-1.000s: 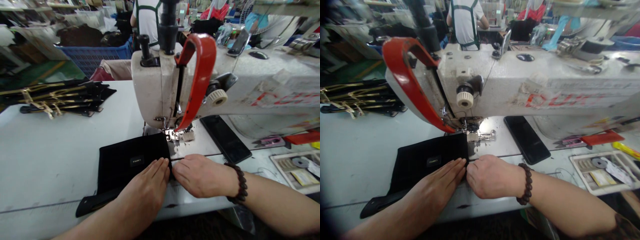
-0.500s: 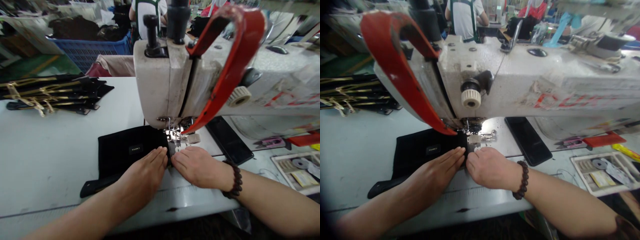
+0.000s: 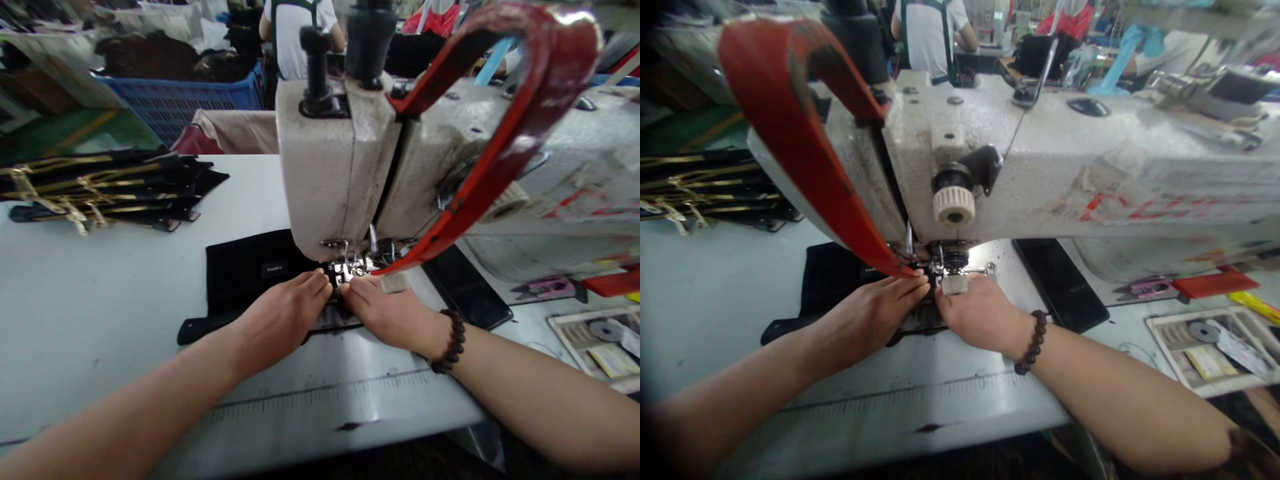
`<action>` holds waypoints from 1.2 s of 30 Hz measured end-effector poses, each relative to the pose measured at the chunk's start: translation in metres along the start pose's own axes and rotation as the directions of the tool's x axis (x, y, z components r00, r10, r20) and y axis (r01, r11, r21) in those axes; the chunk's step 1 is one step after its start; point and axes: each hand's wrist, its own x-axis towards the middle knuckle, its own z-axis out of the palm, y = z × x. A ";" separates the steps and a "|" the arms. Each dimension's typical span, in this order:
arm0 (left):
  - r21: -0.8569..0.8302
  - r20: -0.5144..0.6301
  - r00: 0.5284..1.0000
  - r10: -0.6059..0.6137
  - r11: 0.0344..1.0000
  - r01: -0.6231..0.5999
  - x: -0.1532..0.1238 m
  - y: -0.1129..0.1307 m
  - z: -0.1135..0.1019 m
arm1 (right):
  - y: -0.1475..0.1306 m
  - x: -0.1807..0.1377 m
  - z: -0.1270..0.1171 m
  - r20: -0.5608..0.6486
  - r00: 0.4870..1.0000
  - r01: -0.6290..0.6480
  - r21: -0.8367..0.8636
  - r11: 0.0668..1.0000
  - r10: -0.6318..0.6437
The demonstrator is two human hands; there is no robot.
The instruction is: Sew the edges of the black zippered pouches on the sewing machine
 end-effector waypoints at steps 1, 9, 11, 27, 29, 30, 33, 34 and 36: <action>-0.010 -0.011 1.000 0.000 1.000 0.000 0.000 -0.002 0.001 | 0.001 0.000 0.001 -0.007 1.000 -0.017 0.001 1.000 0.017; -0.383 0.063 0.972 -0.224 0.894 0.231 0.001 -0.025 -0.001 | 0.013 0.002 0.003 -0.055 0.972 -0.221 0.130 0.967 0.230; -0.484 0.089 0.959 -0.270 0.830 0.279 0.004 -0.036 -0.003 | 0.017 0.006 0.004 0.041 0.956 -0.291 0.219 0.931 0.290; 0.043 -0.115 0.988 0.103 0.994 -0.099 -0.007 -0.003 0.003 | 0.024 -0.008 -0.010 0.059 0.992 -0.128 0.315 0.940 0.115; 0.075 -0.137 0.981 0.139 0.989 -0.130 -0.007 -0.003 0.002 | 0.014 -0.005 -0.003 -0.055 0.986 -0.144 0.186 0.972 0.156; 0.090 -0.148 0.978 0.148 0.987 -0.136 -0.007 -0.003 0.002 | 0.011 -0.005 -0.001 -0.090 0.985 -0.134 0.154 0.979 0.149; 0.136 -0.152 0.975 0.163 0.980 -0.143 -0.006 0.000 0.001 | 0.008 -0.004 0.000 -0.077 0.992 -0.092 0.140 0.986 0.103; 0.149 -0.148 0.975 0.165 0.979 -0.142 -0.005 0.001 0.001 | 0.008 -0.005 -0.001 -0.046 0.995 -0.083 0.155 0.984 0.091; 0.161 -0.135 0.977 0.165 0.977 -0.143 -0.005 0.002 0.002 | 0.008 -0.004 0.000 0.012 0.997 -0.079 0.198 0.977 0.078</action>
